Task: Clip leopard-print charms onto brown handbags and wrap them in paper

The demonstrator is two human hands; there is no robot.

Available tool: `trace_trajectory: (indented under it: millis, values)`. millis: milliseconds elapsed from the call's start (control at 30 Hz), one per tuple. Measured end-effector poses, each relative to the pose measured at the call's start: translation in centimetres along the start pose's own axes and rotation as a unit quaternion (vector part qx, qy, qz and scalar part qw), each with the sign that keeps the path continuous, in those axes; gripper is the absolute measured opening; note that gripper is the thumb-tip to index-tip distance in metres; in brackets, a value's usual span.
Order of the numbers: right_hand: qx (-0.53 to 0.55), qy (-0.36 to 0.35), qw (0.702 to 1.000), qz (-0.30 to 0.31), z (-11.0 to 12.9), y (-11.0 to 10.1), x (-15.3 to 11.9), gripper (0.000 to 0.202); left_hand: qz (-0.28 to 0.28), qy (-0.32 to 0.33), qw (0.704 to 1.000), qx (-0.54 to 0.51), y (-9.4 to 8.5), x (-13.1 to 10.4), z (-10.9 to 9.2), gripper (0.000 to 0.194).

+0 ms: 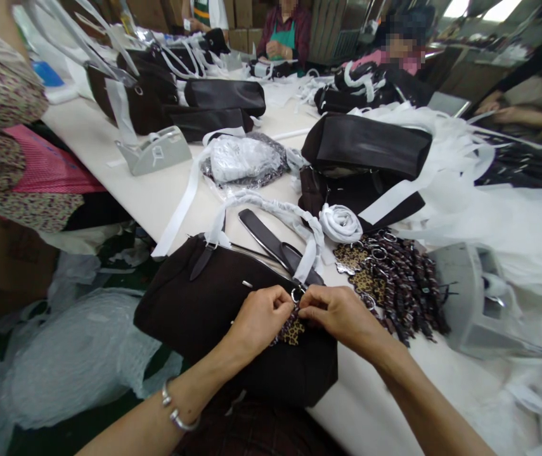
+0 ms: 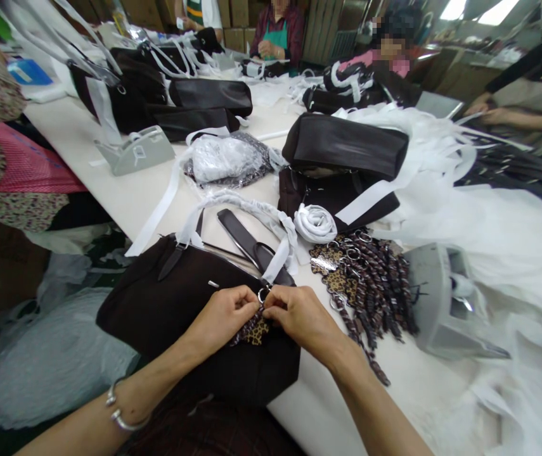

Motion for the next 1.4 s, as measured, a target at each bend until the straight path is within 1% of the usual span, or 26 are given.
trace_trajectory:
  millis: [67, 167, 233, 333, 433, 500, 533, 600, 633, 700, 767, 800, 900, 967, 1000, 1067, 1133, 1200, 1267, 1400]
  values:
    - [-0.008, -0.004, 1.000, 0.002, 0.2, -0.1, -0.1, 0.007, -0.032, 0.011, 0.995, 0.092, -0.2, -0.4, -0.6, 0.013]
    - [-0.025, -0.017, 0.999, -0.016, 1.1, -0.3, -0.6, 0.009, -0.081, 0.047, 0.975, 0.204, -0.6, -1.0, -1.4, 0.011]
    - [-0.046, -0.029, 0.997, -0.048, 1.7, -0.4, -1.0, 0.009, -0.095, 0.065, 0.966, 0.233, -0.9, -1.2, -1.6, 0.012]
    - [-0.078, -0.043, 0.990, -0.110, 2.3, -0.5, -1.6, 0.009, -0.105, 0.069, 0.966, 0.226, -1.2, -1.1, -1.6, 0.012]
    - [-0.086, -0.052, 0.976, -0.195, 2.7, -0.7, -1.8, 0.010, -0.110, 0.082, 0.980, 0.144, -1.7, -0.9, -1.6, 0.013]
    - [-0.073, -0.042, 0.966, -0.244, 2.7, -0.8, -1.7, 0.014, -0.104, 0.092, 0.989, 0.050, -1.9, -0.5, -1.7, 0.016]
    - [-0.065, -0.032, 0.964, -0.257, 2.6, -0.8, -1.6, 0.016, -0.098, 0.094, 0.991, 0.000, -2.1, -0.3, -1.7, 0.018]
    - [-0.054, -0.011, 0.962, -0.267, 2.5, -0.8, -1.4, 0.017, -0.081, 0.094, 0.987, -0.107, -2.3, 0.1, -1.9, 0.018]
    - [-0.053, -0.002, 0.962, -0.267, 2.5, -0.8, -1.3, 0.016, -0.063, 0.094, 0.979, -0.167, -2.3, 0.3, -2.1, 0.017]
    - [-0.056, 0.007, 0.963, -0.263, 2.5, -0.8, -1.2, 0.015, -0.018, 0.099, 0.953, -0.284, -2.2, 0.6, -2.5, 0.016]
    - [-0.057, 0.011, 0.965, -0.256, 2.5, -0.7, -1.3, 0.015, 0.017, 0.099, 0.931, -0.350, -2.1, 0.9, -2.8, 0.019]
    - [-0.057, 0.015, 0.967, -0.249, 2.5, -0.6, -1.3, 0.015, 0.022, 0.094, 0.932, -0.350, -2.1, 1.0, -2.8, 0.020]
    - [-0.063, 0.030, 0.973, -0.222, 2.1, 0.2, -1.5, 0.016, 0.017, 0.066, 0.963, -0.261, -2.4, 1.6, -2.6, 0.018]
    - [-0.071, 0.021, 0.976, -0.206, 2.0, 0.9, -1.6, 0.015, 0.033, 0.056, 0.978, -0.197, -2.5, 2.0, -2.3, 0.013]
    - [-0.076, 0.010, 0.977, -0.201, 1.9, 1.2, -1.6, 0.015, 0.047, 0.055, 0.982, -0.174, -2.6, 2.2, -2.2, 0.010]
    - [-0.080, -0.014, 0.977, -0.198, 1.8, 1.9, -1.7, 0.016, 0.075, 0.060, 0.986, -0.133, -2.6, 2.5, -2.0, 0.012]
    - [-0.076, -0.030, 0.975, -0.207, 1.7, 2.1, -1.8, 0.018, 0.081, 0.066, 0.991, -0.079, -2.6, 2.6, -1.8, 0.015]
    - [-0.061, -0.035, 0.974, -0.216, 1.7, 2.0, -1.8, 0.018, 0.068, 0.076, 0.995, -0.007, -2.5, 2.7, -1.8, 0.011]
    - [-0.045, -0.020, 0.975, -0.216, 1.7, 1.6, -1.7, 0.017, 0.048, 0.089, 0.993, 0.064, -2.4, 2.6, -2.0, 0.004]
    - [-0.019, 0.044, 0.977, -0.208, 1.6, 0.8, -1.3, 0.010, 0.009, 0.101, 0.983, 0.156, -2.1, 2.6, -2.4, 0.013]
Point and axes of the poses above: each hand's wrist, its own x-axis towards the middle knuckle, its own y-axis out of the palm, z = x × y, the point moved 4 cm from there along x, towards the middle knuckle, and after that the axes turned 11 degrees about z, right-handed, at the moved point
